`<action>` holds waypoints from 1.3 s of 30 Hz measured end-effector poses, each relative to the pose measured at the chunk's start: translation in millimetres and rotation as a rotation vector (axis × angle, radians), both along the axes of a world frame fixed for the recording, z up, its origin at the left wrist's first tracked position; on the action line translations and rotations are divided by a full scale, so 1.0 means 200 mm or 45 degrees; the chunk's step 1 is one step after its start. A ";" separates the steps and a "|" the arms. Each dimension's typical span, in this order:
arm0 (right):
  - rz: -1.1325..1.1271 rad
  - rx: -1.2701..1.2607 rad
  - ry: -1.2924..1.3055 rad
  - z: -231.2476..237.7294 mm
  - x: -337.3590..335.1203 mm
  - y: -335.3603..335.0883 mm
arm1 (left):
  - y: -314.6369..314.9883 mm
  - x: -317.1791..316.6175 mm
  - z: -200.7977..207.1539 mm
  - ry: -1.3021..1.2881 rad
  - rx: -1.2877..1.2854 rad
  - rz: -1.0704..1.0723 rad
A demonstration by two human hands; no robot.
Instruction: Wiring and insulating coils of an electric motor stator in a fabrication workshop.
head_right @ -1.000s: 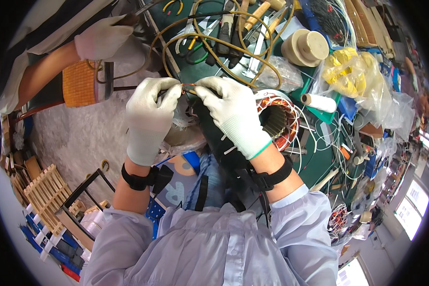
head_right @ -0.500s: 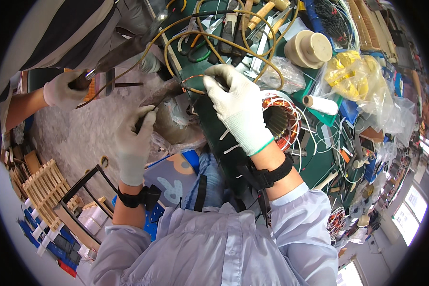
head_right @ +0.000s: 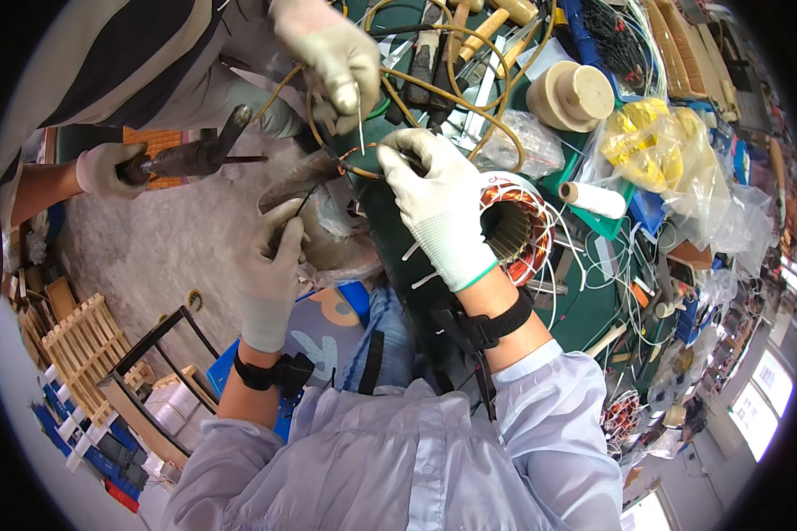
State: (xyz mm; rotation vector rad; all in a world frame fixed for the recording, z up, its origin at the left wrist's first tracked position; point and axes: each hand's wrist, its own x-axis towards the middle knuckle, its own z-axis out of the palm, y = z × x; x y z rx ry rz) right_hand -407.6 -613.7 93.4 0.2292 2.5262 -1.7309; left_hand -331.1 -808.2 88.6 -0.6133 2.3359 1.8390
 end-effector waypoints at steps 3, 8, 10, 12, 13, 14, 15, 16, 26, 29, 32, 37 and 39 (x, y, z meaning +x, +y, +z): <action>-0.014 -0.027 -0.074 0.02 0.00 0.00 | 0.02 0.01 -0.01 0.044 0.048 0.021; 0.011 0.002 -0.056 0.03 -0.01 0.01 | 0.04 0.02 -0.03 0.018 0.113 0.097; 0.023 -0.007 -0.079 0.03 -0.01 0.02 | 0.04 0.00 -0.02 -0.019 0.151 0.115; 0.012 -0.025 -0.098 0.04 -0.01 0.02 | 0.03 -0.02 -0.04 -0.054 0.191 0.134; 0.001 -0.041 -0.114 0.04 -0.01 0.02 | 0.03 -0.03 -0.08 0.017 0.177 0.179; 0.001 -0.041 -0.112 0.02 -0.02 0.02 | 0.03 -0.05 -0.10 0.088 0.164 0.224; 0.035 0.021 0.010 -0.03 -0.02 0.06 | 0.07 -0.09 -0.03 0.217 -0.116 0.119; 0.079 0.075 0.137 -0.07 -0.02 0.07 | 0.07 -0.08 -0.04 0.222 -0.118 0.117; 0.184 0.571 0.149 0.01 -0.04 0.14 | 0.19 0.17 -0.14 0.340 -0.448 -0.347; 0.209 0.466 0.131 0.05 -0.06 0.19 | 0.28 0.23 -0.11 0.330 -0.419 -0.442; 0.181 0.351 0.278 0.00 -0.05 0.22 | 0.35 0.24 -0.11 0.312 -0.360 -0.513; 0.098 0.178 -0.013 0.01 -0.03 0.19 | 0.37 0.24 -0.09 0.283 -0.319 -0.534; 0.075 0.176 -0.008 -0.01 -0.03 0.20 | 0.36 0.23 -0.10 0.258 -0.282 -0.520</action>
